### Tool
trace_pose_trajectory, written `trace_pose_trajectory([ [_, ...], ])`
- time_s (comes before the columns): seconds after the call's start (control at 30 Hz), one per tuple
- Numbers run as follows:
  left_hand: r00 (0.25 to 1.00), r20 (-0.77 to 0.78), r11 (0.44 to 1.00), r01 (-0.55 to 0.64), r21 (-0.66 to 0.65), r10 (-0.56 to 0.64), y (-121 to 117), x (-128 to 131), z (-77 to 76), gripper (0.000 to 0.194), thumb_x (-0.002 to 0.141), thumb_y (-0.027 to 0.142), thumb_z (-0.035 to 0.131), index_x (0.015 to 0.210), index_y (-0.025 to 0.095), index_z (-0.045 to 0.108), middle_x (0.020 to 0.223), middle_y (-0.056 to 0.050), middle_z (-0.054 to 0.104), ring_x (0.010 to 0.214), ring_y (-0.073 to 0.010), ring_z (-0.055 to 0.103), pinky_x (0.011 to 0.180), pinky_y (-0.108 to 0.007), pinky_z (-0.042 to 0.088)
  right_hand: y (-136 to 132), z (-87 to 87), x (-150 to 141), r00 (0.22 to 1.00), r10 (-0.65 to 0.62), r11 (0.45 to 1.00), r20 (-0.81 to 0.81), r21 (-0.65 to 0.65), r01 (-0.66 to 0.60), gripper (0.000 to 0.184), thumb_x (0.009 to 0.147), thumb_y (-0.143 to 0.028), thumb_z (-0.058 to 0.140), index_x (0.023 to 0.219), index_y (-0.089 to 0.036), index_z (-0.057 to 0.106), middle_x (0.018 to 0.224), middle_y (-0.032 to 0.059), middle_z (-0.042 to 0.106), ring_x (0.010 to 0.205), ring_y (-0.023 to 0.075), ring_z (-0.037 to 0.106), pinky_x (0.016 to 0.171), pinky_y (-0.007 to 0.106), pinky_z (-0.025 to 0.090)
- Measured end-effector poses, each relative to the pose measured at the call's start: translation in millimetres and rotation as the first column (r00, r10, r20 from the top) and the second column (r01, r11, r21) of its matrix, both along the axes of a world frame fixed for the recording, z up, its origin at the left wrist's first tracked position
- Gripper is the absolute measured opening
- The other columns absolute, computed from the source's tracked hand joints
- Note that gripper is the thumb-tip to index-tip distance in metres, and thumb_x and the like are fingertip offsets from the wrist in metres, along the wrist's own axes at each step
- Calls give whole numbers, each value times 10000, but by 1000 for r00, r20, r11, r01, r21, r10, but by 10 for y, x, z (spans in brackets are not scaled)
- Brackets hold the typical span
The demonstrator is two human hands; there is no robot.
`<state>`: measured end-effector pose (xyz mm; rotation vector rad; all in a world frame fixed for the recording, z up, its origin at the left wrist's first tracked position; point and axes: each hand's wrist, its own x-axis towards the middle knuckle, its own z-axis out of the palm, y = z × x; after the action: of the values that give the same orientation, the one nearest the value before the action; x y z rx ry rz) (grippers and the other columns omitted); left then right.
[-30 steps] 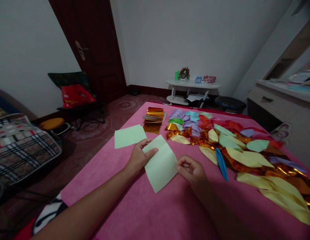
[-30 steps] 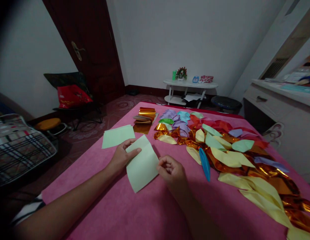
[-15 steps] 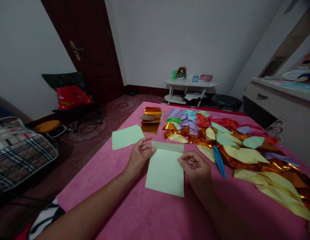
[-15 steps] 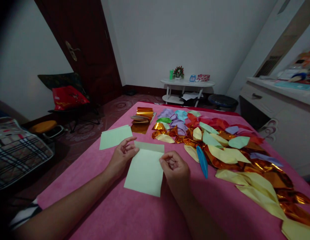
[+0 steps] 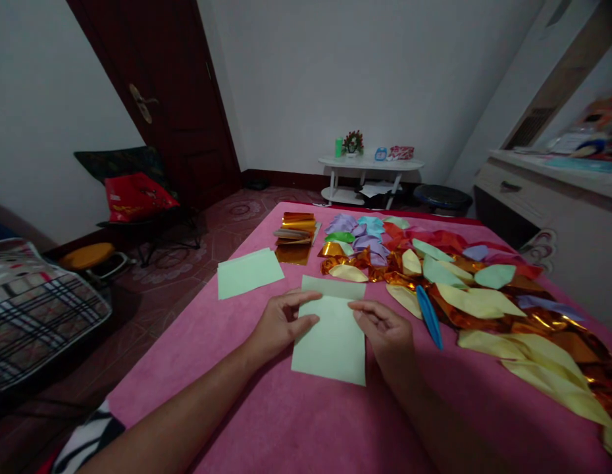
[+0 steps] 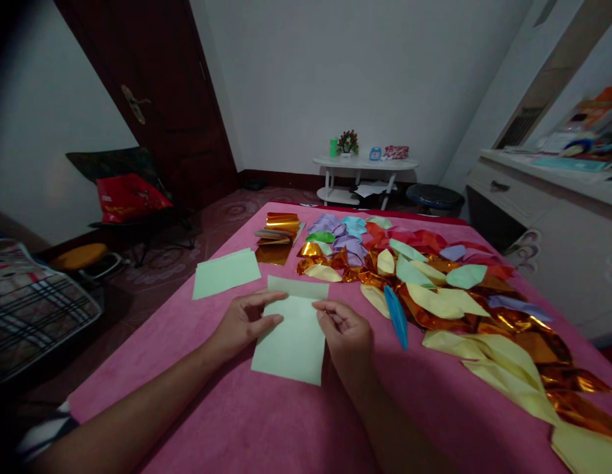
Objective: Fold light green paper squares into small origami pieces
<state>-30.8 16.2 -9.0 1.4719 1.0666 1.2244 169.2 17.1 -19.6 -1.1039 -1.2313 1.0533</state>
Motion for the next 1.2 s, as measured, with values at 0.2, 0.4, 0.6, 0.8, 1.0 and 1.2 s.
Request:
trace_pose_trajectory([
  [0.2,989,136,997,63,-46,-56,30,-5,-93,542,637,189,791,1161,170,656,1147,-109,660,995,-231,624,840,-320,496,6,-47,-34,984,147,989,-102,26,-145,304,659,-262,760,947,-192,691,990,64,663,855,192,671,702,263,551],
  [0.4,984,180,989,46,-141,-20,17,-1,-108,571,618,188,803,1168,156,650,1123,-110,685,953,-231,645,830,-336,508,13,-58,-51,970,149,976,-194,-131,-176,517,583,-295,812,1061,-167,662,941,102,733,827,238,703,706,330,585],
  [0.6,971,236,968,32,-249,29,-20,21,-63,565,601,198,816,1144,157,663,1013,-92,722,815,-194,662,730,-302,524,12,-43,-56,961,185,972,-205,-107,-209,464,573,-242,815,1016,-181,693,1012,83,700,870,235,693,731,334,578],
  [0.8,972,231,964,22,-267,42,-13,16,-19,449,574,200,833,1006,147,721,902,-78,728,700,-153,638,643,-256,509,34,-102,-51,968,206,976,-142,-41,-214,372,626,-247,790,987,-196,715,1031,71,652,869,214,668,684,294,566],
  [1.0,993,112,984,61,-165,-42,-1,-7,-68,275,618,220,808,877,146,754,922,-86,724,793,-176,636,697,-258,499,72,-140,-6,976,183,982,-117,-21,-187,309,660,-267,776,957,-207,718,974,63,655,849,202,651,702,307,544],
  [1.2,986,140,977,-58,-206,88,8,10,-75,235,612,265,810,788,122,747,702,-50,695,578,-122,579,538,-218,438,60,-90,1,986,168,984,-9,59,-167,224,683,-277,759,891,-199,736,890,52,637,842,188,614,692,270,508],
])
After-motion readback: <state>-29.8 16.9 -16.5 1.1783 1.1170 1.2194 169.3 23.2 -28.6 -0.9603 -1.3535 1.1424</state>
